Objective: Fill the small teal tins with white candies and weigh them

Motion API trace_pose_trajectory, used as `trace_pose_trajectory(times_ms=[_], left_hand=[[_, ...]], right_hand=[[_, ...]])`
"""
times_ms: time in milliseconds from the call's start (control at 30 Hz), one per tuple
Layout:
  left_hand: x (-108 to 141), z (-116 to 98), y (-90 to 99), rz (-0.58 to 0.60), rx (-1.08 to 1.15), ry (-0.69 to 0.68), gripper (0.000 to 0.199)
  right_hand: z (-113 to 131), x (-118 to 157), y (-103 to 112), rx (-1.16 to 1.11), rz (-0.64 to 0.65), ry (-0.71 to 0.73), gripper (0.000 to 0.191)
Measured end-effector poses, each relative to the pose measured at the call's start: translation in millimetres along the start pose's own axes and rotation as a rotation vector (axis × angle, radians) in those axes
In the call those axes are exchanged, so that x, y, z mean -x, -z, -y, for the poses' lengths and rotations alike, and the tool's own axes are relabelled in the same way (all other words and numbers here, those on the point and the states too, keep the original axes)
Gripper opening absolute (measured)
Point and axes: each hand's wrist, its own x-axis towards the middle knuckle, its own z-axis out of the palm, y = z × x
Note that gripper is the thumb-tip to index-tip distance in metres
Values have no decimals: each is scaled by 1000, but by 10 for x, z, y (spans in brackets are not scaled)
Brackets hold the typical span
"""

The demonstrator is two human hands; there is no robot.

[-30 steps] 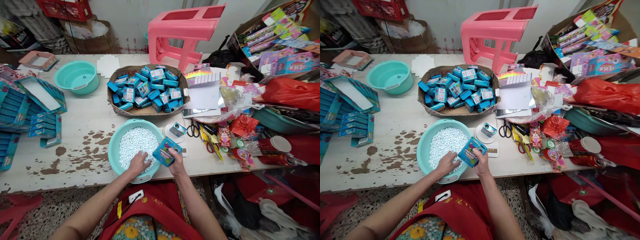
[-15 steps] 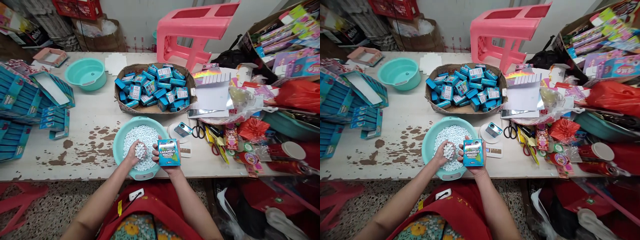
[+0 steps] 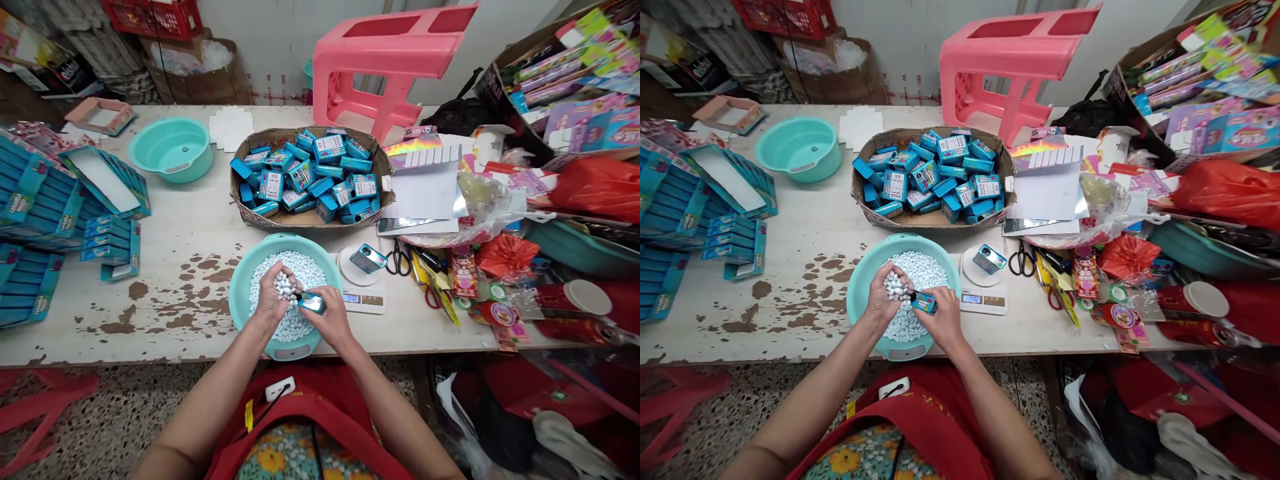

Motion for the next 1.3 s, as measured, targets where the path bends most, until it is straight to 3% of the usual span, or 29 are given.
trace_pose_trajectory(times_ms=[133, 300, 400, 567, 933, 1133, 1300], left_hand=[[28, 40, -95, -107, -48, -129, 25], [22, 126, -96, -91, -150, -218, 19], [9, 141, -115, -139, -224, -230, 18], [-20, 120, -171, -168, -304, -297, 22], [-1, 142, -217, -134, -292, -257, 20], [26, 146, -254, -53, -293, -226, 18], [-138, 46, -76, -105, -331, -241, 25]], right_hand=[[27, 25, -83, 151, -19, -3, 27], [57, 32, -70, 212, 11, 21, 29], [61, 28, -62, 224, 43, 38, 29], [73, 16, -38, 220, 8, 3, 30], [29, -35, -13, 178, -3, -12, 29], [-22, -62, -41, 116, -6, -33, 32], [21, -42, 128, -51, -42, -21, 32]])
